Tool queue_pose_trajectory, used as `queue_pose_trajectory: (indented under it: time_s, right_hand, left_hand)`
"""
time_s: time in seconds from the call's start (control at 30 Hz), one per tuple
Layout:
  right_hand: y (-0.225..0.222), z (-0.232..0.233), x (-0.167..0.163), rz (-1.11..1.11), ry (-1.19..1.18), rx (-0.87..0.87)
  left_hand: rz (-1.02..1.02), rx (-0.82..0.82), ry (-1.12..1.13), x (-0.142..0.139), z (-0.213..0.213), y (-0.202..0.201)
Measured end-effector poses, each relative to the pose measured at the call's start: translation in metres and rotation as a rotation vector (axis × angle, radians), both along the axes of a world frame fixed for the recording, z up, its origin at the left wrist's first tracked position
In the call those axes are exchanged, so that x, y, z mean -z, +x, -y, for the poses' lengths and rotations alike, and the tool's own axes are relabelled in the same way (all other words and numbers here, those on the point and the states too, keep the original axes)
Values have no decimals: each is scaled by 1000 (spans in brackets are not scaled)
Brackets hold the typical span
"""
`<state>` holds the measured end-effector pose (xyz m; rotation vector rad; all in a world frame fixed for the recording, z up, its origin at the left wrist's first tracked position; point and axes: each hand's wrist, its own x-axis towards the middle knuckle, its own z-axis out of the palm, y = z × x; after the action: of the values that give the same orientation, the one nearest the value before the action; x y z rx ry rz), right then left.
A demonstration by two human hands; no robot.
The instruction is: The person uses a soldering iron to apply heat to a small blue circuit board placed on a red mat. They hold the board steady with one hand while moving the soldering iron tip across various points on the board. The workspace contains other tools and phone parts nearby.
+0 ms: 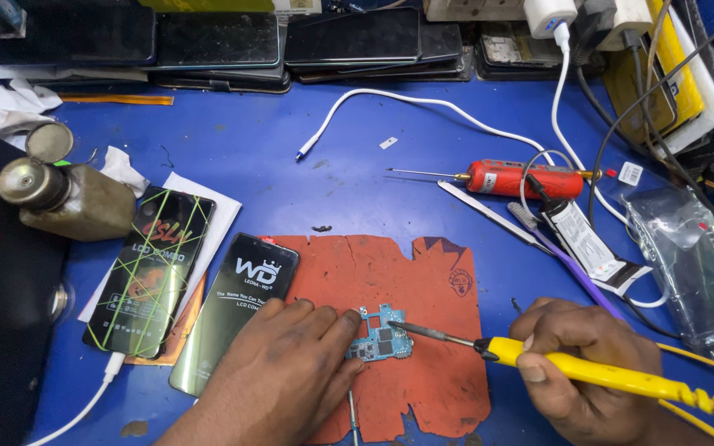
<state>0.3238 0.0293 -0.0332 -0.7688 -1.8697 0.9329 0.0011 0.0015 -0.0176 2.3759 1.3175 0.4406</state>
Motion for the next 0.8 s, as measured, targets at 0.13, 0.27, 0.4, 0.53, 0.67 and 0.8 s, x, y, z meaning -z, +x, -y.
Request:
queue_pose_trajectory:
  time_s: [0.13,0.27,0.4,0.53,0.67,0.8]
  right_hand:
    - [-1,-1,1,-6,18,-6]
    - [-1,-2,1,-6,65,0]
    - [0,-2,0,5,21,-12]
    - [-1,-2,1,6,40,-2]
    - [-1,-1,1,-7,5,22]
    - [-1,-1,0,-3,25,-7]
  left_hand:
    - [-7,1,-7,0,0,0]
    - [-19,3,-7,0,-1,1]
    - [-8,5,7,0,0,0]
    - [-21,7,16,0,-1,0]
    - [-3,-1,6,0,0,0]
    - [-8,-4,-8,0,0,0]
